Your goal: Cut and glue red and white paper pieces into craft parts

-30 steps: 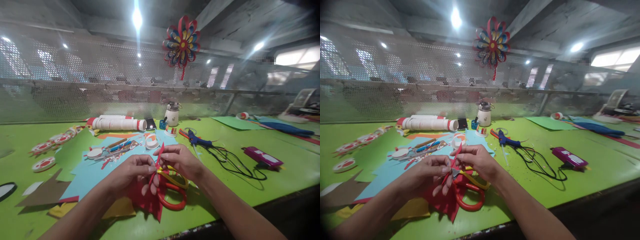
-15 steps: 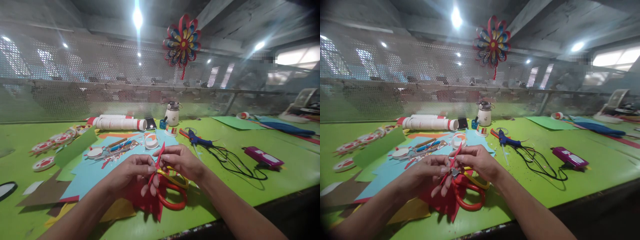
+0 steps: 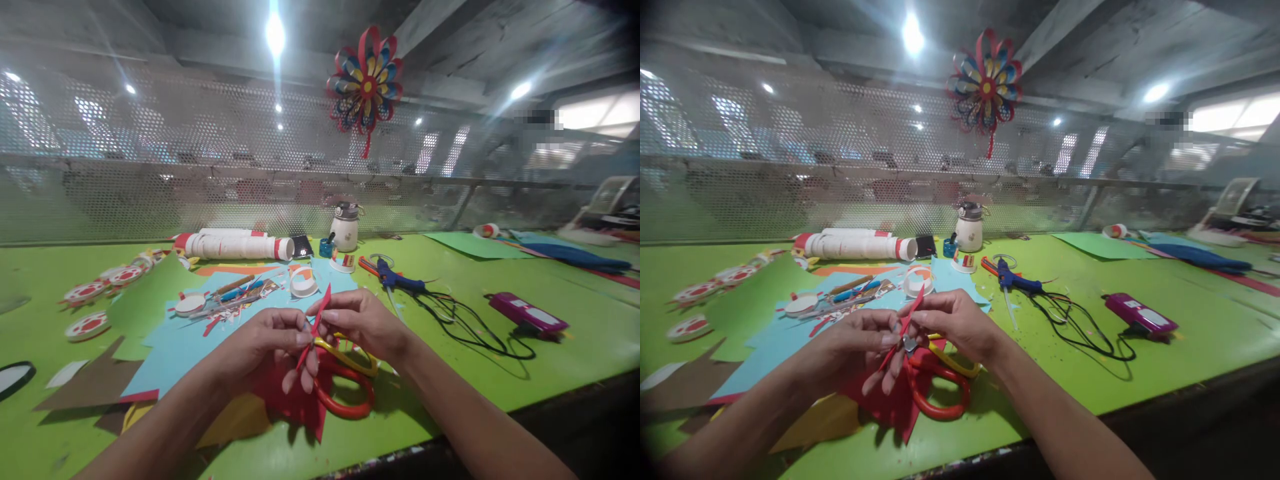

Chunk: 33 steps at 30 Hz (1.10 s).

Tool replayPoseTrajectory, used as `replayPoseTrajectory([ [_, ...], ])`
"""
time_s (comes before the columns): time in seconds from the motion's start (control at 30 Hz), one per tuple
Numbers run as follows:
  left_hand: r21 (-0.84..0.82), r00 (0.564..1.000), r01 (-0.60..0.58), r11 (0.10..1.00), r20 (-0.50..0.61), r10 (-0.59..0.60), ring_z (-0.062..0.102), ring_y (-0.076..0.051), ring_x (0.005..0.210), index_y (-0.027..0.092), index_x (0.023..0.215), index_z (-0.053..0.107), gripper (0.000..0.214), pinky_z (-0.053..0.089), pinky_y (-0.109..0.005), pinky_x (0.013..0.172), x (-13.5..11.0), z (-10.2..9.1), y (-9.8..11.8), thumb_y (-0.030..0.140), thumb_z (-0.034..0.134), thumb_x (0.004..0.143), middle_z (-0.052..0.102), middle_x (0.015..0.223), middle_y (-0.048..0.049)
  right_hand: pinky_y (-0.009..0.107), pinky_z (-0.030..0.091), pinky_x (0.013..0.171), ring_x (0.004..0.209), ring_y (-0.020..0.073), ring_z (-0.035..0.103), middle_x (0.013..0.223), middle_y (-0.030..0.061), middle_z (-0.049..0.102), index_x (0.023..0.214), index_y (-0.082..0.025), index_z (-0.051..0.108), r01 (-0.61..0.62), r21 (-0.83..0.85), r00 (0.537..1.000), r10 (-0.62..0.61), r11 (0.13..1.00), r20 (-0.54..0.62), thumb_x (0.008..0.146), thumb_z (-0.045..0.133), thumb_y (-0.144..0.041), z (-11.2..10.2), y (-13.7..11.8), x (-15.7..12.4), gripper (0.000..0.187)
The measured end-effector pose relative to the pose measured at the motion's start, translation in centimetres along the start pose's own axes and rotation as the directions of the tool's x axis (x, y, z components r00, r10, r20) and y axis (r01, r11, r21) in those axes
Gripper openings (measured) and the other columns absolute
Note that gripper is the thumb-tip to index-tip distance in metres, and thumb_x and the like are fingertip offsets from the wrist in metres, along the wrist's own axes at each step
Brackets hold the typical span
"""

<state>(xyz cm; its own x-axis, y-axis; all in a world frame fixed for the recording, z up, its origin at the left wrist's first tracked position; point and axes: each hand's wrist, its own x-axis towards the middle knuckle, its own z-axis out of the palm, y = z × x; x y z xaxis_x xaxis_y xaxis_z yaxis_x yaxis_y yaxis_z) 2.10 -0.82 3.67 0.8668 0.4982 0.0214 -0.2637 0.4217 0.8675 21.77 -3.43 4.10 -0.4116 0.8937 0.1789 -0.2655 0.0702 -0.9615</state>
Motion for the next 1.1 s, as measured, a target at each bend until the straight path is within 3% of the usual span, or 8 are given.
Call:
replayPoseTrajectory([
  [1.1,0.017,1.0,0.014,1.0,-0.011,-0.014,0.069,-0.018,0.05,0.012,0.08,0.061,0.004,0.047,-0.016,0.038,-0.08,0.07,0.05,0.014,0.063,0.078,0.073,0.064,-0.0122,0.021,0.046,0.057,0.061,0.0094,0.061,0.068,0.002,0.069,0.089,-0.013,0.076,0.025,-0.059,1.0,-0.025,0.998,0.001,0.078,0.072,-0.025,-0.08,0.17,-0.03,0.016],
])
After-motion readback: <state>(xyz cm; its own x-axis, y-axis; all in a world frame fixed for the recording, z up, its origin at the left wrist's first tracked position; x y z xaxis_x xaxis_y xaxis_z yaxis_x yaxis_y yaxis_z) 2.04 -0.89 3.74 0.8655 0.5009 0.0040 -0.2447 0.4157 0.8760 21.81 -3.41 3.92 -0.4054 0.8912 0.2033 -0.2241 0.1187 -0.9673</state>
